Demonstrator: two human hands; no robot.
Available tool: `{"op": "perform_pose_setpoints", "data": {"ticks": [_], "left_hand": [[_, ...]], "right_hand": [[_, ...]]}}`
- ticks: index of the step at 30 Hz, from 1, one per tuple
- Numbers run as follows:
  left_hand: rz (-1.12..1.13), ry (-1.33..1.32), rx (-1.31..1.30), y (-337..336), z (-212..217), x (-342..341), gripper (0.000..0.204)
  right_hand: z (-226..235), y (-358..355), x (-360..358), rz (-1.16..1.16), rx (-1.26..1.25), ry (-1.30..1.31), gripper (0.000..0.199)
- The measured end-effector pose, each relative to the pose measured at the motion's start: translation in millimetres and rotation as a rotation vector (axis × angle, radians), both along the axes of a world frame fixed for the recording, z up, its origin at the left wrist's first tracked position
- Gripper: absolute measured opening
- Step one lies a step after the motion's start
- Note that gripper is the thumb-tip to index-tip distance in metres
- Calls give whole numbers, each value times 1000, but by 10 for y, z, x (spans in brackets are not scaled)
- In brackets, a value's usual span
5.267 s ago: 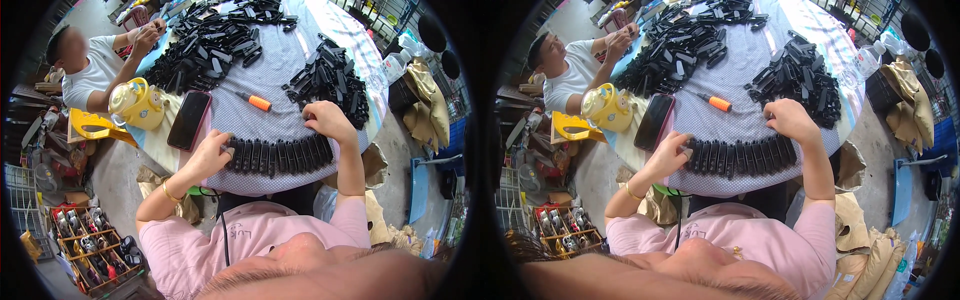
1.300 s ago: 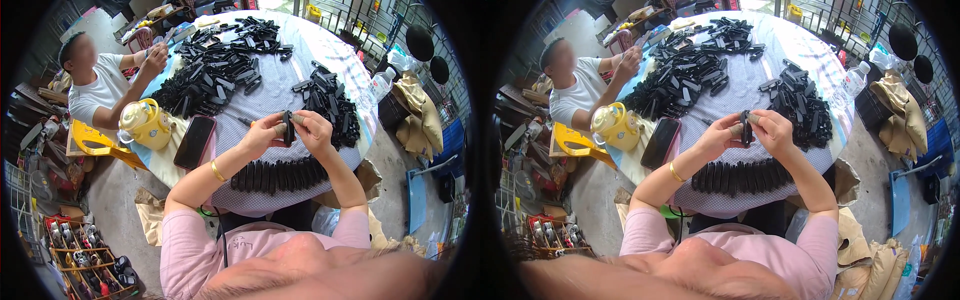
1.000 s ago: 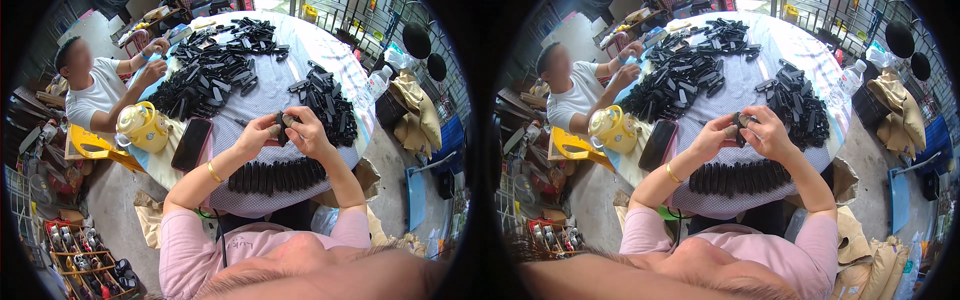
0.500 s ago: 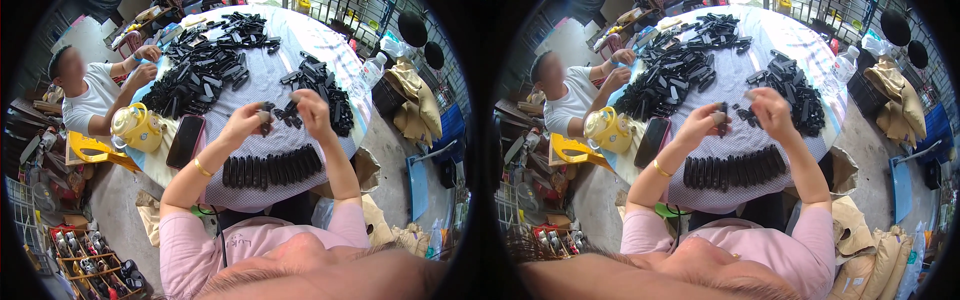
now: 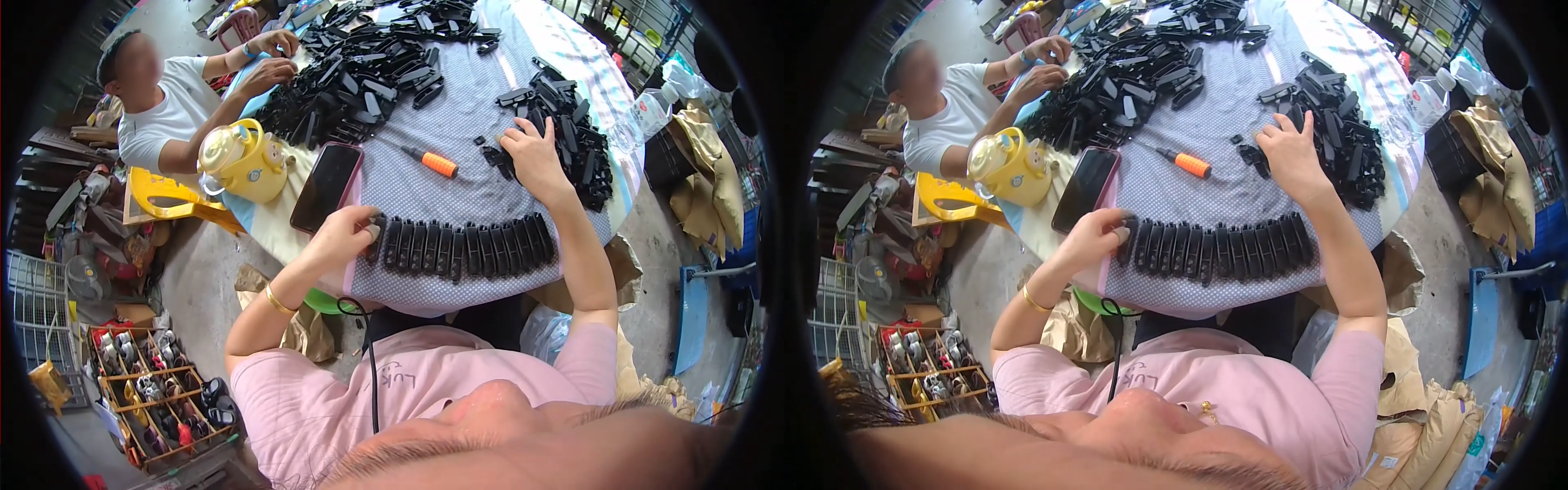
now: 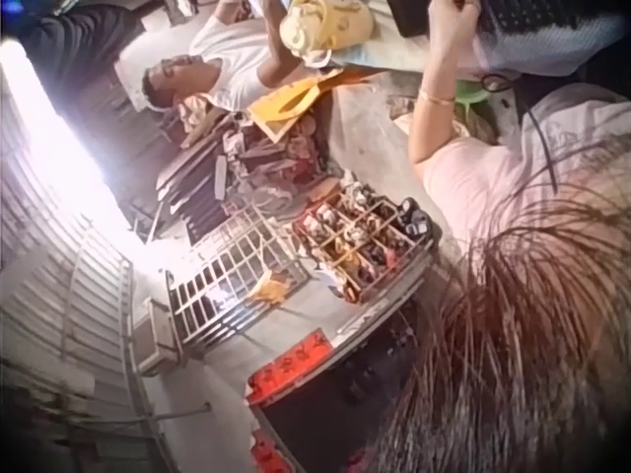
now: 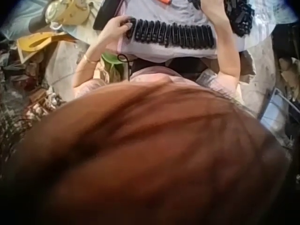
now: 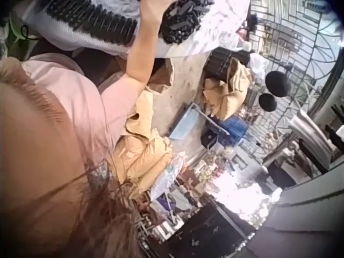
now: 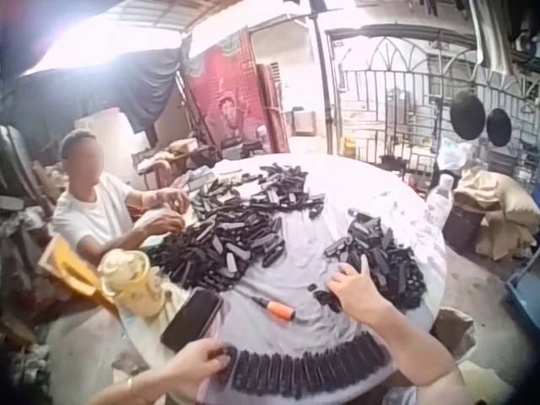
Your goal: Assembling small black plastic industrial components at a table using a screwdriver.
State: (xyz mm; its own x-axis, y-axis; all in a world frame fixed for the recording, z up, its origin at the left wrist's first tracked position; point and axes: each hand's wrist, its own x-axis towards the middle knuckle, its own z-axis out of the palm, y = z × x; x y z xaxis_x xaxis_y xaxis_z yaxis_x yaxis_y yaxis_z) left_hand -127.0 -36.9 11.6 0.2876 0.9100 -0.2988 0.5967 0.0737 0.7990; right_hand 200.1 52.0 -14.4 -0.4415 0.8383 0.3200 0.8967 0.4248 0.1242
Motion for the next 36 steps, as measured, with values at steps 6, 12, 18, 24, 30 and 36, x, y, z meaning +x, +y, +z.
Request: {"op": "perform_pose_setpoints", "data": {"ticks": [6, 12, 18, 24, 30, 36], "left_hand": [[-107, 202, 264, -69, 33, 74, 35], [-118, 274, 337, 32, 184, 125, 36], [-199, -131, 554, 537, 115, 733, 40], [-257, -494, -14, 794, 19, 1082, 37], [-76, -913, -413, 838, -16, 894, 38], [-175, -1146, -564, 900, -132, 871, 39]], "right_hand": [[22, -14, -35, 88, 129, 161, 20], [140, -40, -67, 174, -14, 1051, 34], [166, -156, -195, 350, -608, 1405, 37], [167, -125, -145, 240, -233, 905, 22], [17, -179, -96, 96, -72, 318, 17], [83, -219, -136, 176, -46, 450, 12]]}}
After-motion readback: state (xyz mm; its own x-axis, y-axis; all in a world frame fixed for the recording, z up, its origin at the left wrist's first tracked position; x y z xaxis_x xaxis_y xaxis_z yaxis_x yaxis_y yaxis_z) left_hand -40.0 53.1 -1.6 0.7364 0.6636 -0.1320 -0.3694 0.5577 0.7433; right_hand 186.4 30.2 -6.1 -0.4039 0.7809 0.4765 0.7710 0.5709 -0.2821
